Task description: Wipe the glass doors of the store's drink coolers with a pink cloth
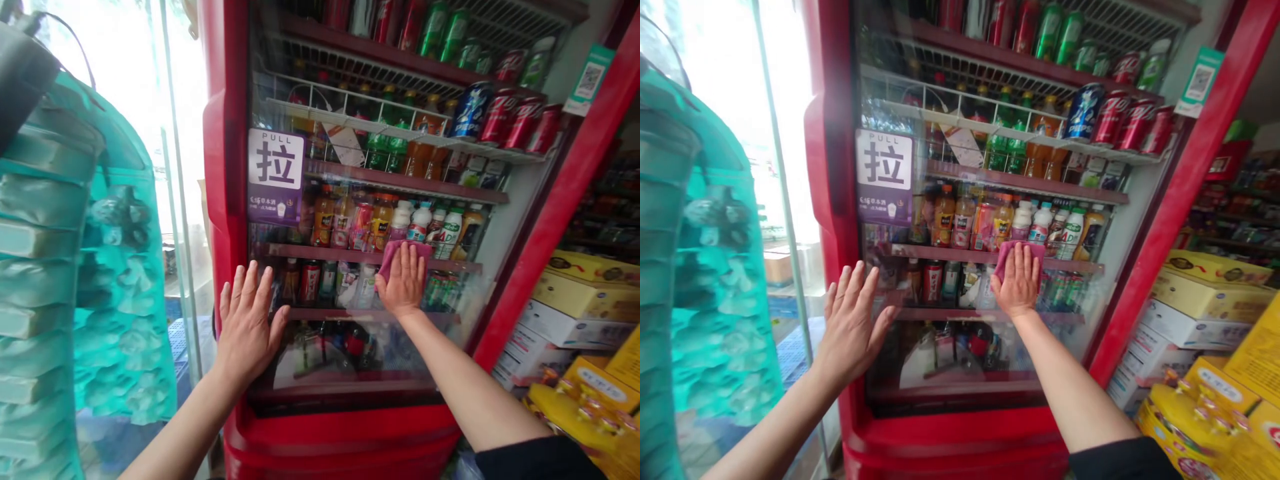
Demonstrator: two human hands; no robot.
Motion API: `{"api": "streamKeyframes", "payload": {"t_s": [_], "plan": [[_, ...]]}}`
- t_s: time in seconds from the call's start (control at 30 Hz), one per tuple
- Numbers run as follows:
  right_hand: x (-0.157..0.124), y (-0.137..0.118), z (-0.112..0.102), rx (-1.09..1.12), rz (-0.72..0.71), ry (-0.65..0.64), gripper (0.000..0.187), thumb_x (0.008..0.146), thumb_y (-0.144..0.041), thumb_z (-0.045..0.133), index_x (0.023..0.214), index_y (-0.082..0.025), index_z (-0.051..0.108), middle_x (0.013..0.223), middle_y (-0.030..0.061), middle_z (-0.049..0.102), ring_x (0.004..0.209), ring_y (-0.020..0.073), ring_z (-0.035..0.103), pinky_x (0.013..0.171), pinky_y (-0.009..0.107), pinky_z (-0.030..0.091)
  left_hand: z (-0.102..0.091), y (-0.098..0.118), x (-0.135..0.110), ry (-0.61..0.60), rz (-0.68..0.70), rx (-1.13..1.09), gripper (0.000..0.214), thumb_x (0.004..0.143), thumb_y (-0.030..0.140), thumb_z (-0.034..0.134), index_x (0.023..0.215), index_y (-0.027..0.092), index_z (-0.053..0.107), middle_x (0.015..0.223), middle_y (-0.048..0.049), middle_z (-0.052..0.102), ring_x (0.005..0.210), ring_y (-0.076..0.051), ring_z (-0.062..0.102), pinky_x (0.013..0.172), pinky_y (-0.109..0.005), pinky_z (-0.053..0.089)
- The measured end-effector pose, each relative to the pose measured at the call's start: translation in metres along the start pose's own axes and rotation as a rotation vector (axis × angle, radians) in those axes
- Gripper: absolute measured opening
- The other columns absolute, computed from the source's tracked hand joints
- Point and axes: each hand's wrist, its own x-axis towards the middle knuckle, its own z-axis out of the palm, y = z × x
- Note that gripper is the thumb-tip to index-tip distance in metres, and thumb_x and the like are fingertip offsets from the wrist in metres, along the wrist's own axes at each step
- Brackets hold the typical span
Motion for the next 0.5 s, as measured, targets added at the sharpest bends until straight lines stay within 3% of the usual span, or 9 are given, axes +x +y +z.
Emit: {"api": "streamKeyframes", "payload": {"t_s": [0.1, 0.2, 0.3, 0.37, 0.5], "plan": [[0.000, -0.019, 0.001, 0.010, 0.183, 0.067, 0.091, 0.104, -0.046, 0.051, 0.173, 0.003, 0.020, 0.181, 0.0301, 0.024, 0.173, 0.0418, 0.012, 0.134, 0.071, 0.022, -0.002, 0.002, -0.002, -0.011, -0.005, -0.009, 0.077, 0.107, 0.046, 0.052, 0.176, 0.024, 0.023, 0.186, -0.0144, 0.022, 0.175, -0.033, 0.012, 0.141, -0.060, 0.014], [0.012, -0.077, 0.003, 0.094, 0.220, 0.044, 0.090, 0.104, -0.043, 0.054, 0.174, 0.001, 0.020, 0.182, 0.0293, 0.021, 0.173, 0.0423, 0.008, 0.134, 0.074, 0.017, -0.007, 0.002, -0.006, -0.011, 0.011, -0.006, 0.079, 0.107, 0.045, 0.052, 0.176, 0.025, 0.020, 0.186, -0.0140, 0.020, 0.175, -0.034, 0.011, 0.141, -0.060, 0.014], [0.025, -0.148, 0.001, 0.225, 0.083, -0.083, 0.086, 0.103, -0.042, 0.061, 0.174, -0.005, 0.029, 0.182, 0.0254, 0.024, 0.173, 0.0402, 0.013, 0.137, 0.071, 0.013, -0.013, -0.003, -0.010, -0.021, 0.028, 0.007, 0.081, 0.107, 0.044, 0.052, 0.177, 0.026, 0.016, 0.187, -0.0135, 0.016, 0.175, -0.036, 0.011, 0.140, -0.063, 0.015], [0.033, -0.194, -0.002, 0.286, -0.088, -0.176, 0.081, 0.106, -0.043, 0.059, 0.174, -0.011, 0.031, 0.184, 0.0196, 0.024, 0.173, 0.0360, 0.016, 0.139, 0.066, 0.016, -0.015, -0.007, -0.012, -0.032, 0.036, 0.019, 0.083, 0.106, 0.045, 0.053, 0.178, 0.027, 0.014, 0.188, -0.0129, 0.013, 0.174, -0.038, 0.011, 0.139, -0.066, 0.017], [0.042, -0.259, -0.012, 0.212, -0.446, -0.147, 0.061, 0.115, -0.035, 0.033, 0.173, -0.017, 0.035, 0.186, 0.0067, 0.023, 0.174, 0.0249, 0.018, 0.143, 0.051, 0.015, -0.015, -0.014, -0.012, -0.030, 0.036, 0.020, 0.085, 0.106, 0.046, 0.053, 0.178, 0.030, 0.011, 0.188, -0.0090, 0.009, 0.173, -0.042, 0.013, 0.139, -0.070, 0.016]]}}
